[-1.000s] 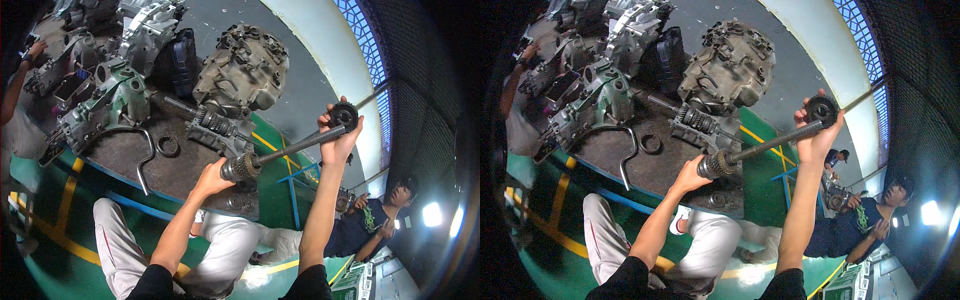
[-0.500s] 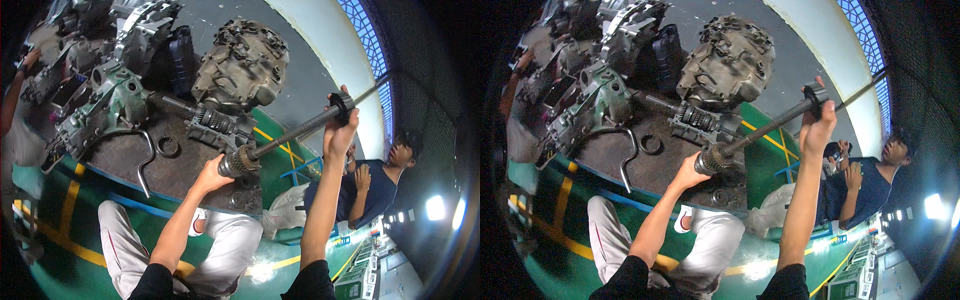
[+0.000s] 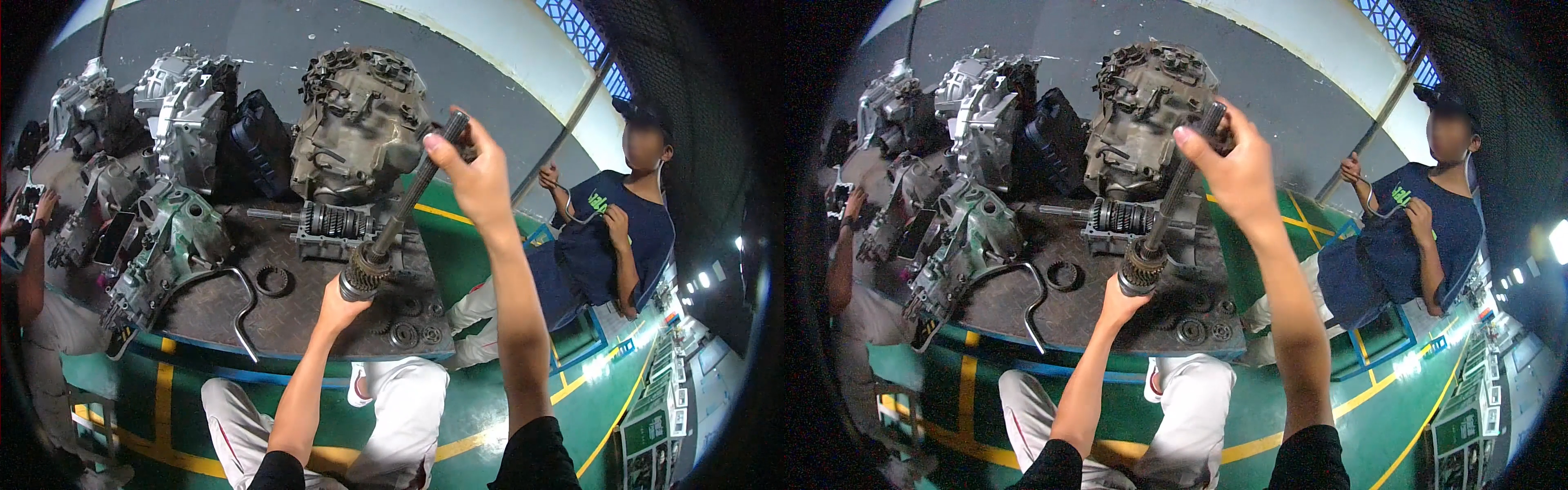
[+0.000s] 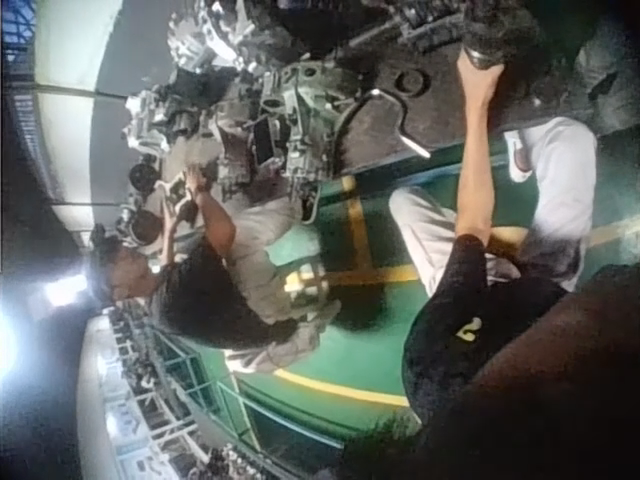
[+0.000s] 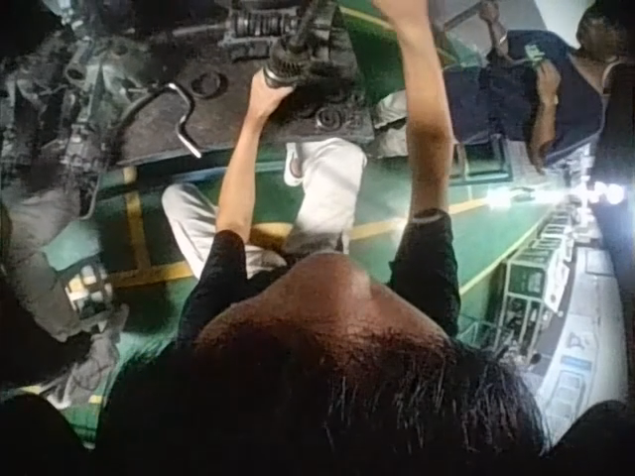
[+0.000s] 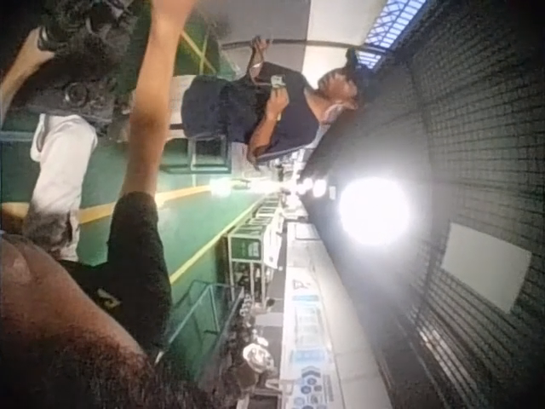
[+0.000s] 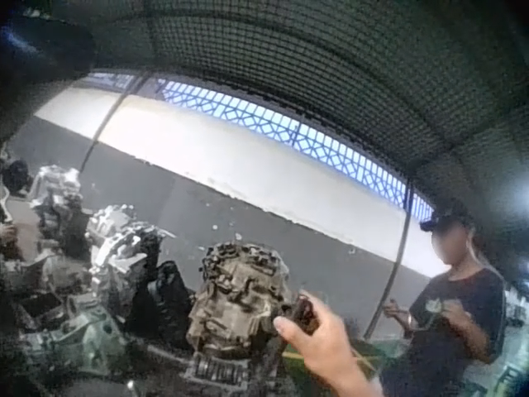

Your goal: The person assembles internal transmission components by sliding gear clusters and synchro rings onto a transmission main shaft by hand.

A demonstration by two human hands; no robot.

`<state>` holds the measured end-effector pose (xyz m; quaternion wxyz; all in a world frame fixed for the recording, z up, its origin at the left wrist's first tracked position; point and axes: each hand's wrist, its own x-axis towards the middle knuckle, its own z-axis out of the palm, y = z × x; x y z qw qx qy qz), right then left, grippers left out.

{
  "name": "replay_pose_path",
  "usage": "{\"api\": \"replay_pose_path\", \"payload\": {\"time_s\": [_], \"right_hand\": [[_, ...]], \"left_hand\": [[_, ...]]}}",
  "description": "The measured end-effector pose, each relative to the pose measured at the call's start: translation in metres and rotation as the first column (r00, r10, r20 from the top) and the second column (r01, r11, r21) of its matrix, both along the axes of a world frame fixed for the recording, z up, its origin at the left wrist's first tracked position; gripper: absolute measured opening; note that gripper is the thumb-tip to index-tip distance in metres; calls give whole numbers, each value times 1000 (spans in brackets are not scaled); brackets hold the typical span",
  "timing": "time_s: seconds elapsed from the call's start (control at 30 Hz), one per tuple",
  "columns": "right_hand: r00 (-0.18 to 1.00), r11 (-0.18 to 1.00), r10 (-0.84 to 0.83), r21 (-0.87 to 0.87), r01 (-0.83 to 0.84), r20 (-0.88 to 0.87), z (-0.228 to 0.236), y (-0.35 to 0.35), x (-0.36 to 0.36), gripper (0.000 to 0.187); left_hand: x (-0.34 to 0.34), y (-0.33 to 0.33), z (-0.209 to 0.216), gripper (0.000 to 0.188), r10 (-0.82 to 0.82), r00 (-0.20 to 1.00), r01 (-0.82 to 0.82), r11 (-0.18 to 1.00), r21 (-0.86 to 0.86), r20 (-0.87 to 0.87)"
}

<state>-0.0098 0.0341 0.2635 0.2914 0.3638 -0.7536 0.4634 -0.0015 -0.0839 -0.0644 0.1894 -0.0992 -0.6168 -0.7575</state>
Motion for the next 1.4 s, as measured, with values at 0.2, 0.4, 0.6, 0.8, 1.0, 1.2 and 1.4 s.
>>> {"api": "replay_pose_path", "payload": {"time_s": [0.2, 0.4, 0.6, 0.8, 1.0, 1.2, 1.4], "right_hand": [[973, 926, -209, 301, 229, -98, -64, -5, -6, 58], [986, 914, -117, 400, 61, 118, -124, -6, -10, 62], [964, 958, -34, 284, -44, 263, -136, -2, -17, 54], [891, 955, 28, 251, -157, 453, -132, 11, -20, 55], [815, 927, 98, 246, -284, 571, -146, 13, -20, 63], [790, 907, 137, 245, -342, 598, -136, 4, -12, 67], [819, 904, 177, 238, -354, 545, -140, -3, -12, 68]], "left_hand": [[-9, 5, -9, 45, 62, 997, -62, 998, -19, 42], [0, 0, 5, 43, 1, 1000, -4, 994, 109, 25], [-6, 0, 1, 47, 3, 1000, 0, 991, 137, -26], [-7, 5, 0, 49, 2, 999, 4, 992, 128, -51], [-3, -1, 3, 47, 19, 996, -8, 992, 124, -85], [-1, -3, 1, 48, 47, 996, -33, 982, 184, -76], [-6, -1, -9, 50, 51, 993, -22, 964, 263, -104]]}}
